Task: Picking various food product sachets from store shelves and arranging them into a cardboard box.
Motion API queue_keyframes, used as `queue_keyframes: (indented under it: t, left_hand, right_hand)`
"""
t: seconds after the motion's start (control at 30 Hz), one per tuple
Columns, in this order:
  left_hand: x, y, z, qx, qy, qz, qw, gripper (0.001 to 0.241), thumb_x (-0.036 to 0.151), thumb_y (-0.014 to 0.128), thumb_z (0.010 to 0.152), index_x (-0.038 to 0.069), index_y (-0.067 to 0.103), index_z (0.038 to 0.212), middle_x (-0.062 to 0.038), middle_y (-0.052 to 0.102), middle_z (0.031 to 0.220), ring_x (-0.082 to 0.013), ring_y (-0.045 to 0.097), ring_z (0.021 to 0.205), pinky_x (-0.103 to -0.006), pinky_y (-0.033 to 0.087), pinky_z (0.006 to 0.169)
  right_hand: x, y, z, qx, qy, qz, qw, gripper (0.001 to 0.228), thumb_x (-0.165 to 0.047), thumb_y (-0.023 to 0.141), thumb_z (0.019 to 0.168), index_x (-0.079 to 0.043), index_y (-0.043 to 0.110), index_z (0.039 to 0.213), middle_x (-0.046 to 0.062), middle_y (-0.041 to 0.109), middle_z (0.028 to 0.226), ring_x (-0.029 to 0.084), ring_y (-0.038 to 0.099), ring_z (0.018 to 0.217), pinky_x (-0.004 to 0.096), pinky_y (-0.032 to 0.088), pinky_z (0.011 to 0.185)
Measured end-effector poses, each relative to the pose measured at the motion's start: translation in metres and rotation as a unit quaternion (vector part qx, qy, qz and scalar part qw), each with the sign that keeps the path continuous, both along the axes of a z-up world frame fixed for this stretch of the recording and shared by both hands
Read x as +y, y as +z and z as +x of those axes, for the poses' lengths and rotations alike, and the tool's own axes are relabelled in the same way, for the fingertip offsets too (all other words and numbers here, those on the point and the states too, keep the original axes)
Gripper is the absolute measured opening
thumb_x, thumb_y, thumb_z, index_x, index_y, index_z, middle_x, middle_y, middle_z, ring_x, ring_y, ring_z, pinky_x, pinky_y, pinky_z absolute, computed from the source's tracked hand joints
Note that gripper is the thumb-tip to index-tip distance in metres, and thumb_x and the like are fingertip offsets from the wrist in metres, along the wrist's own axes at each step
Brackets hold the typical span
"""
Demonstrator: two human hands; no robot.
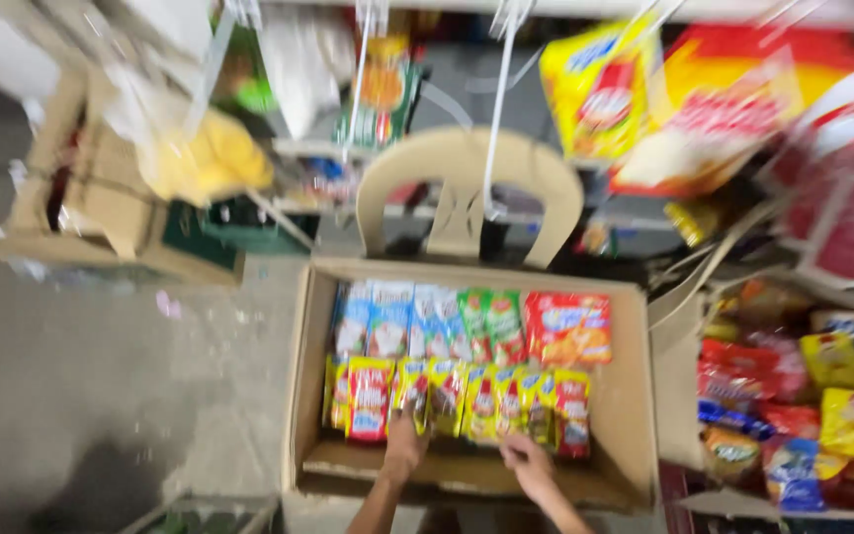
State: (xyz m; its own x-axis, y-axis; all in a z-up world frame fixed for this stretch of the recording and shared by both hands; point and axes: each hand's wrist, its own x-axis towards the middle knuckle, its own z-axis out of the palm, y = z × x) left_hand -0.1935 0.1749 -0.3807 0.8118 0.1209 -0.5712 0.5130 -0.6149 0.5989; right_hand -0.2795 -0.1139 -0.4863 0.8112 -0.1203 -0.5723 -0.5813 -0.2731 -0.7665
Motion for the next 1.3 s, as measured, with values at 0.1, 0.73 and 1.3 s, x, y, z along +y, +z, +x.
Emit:
queue_keyframes:
  t: [0.1, 0.73, 1.3]
  left_hand:
    - [-0.006, 0.005, 0.01, -0.065, -0.024, 0.002, 0.998, 0.071, 0.011, 0.083, 0.079, 0.009, 0.049, 0.141, -0.022, 0.053, 0.133, -0.0385, 0.06, 0.118, -0.0418, 0.054, 0.099]
    - [-0.188, 0.278, 0.342, -0.398, 0.02, -0.187, 0.898, 0.081, 0.009, 0.084, 0.075, 0.001, 0.046, 0.146, -0.02, 0.063, 0.135, -0.0313, 0.063, 0.125, -0.0391, 0.05, 0.106]
    - [-0.198, 0.27, 0.39, -0.356, 0.1, -0.313, 0.875, 0.07, 0.002, 0.079, 0.077, 0.0, 0.048, 0.139, -0.016, 0.07, 0.126, -0.0209, 0.07, 0.109, -0.0344, 0.061, 0.088]
  right_hand:
    - [-0.019, 0.092, 0.017, 0.082, -0.081, 0.044, 0.992, 0.04, -0.016, 0.074, 0.089, -0.011, 0.068, 0.128, 0.006, 0.076, 0.103, 0.02, 0.067, 0.081, 0.033, 0.052, 0.069]
    - [-0.075, 0.425, 0.405, -0.376, 0.068, -0.069, 0.922, 0.043, -0.014, 0.064, 0.094, -0.008, 0.059, 0.137, 0.013, 0.074, 0.121, 0.024, 0.071, 0.115, 0.036, 0.055, 0.098]
    - [-0.059, 0.419, 0.471, -0.453, 0.096, -0.132, 0.877, 0.059, -0.012, 0.064, 0.095, -0.008, 0.045, 0.151, 0.019, 0.053, 0.148, 0.032, 0.051, 0.137, 0.039, 0.041, 0.113]
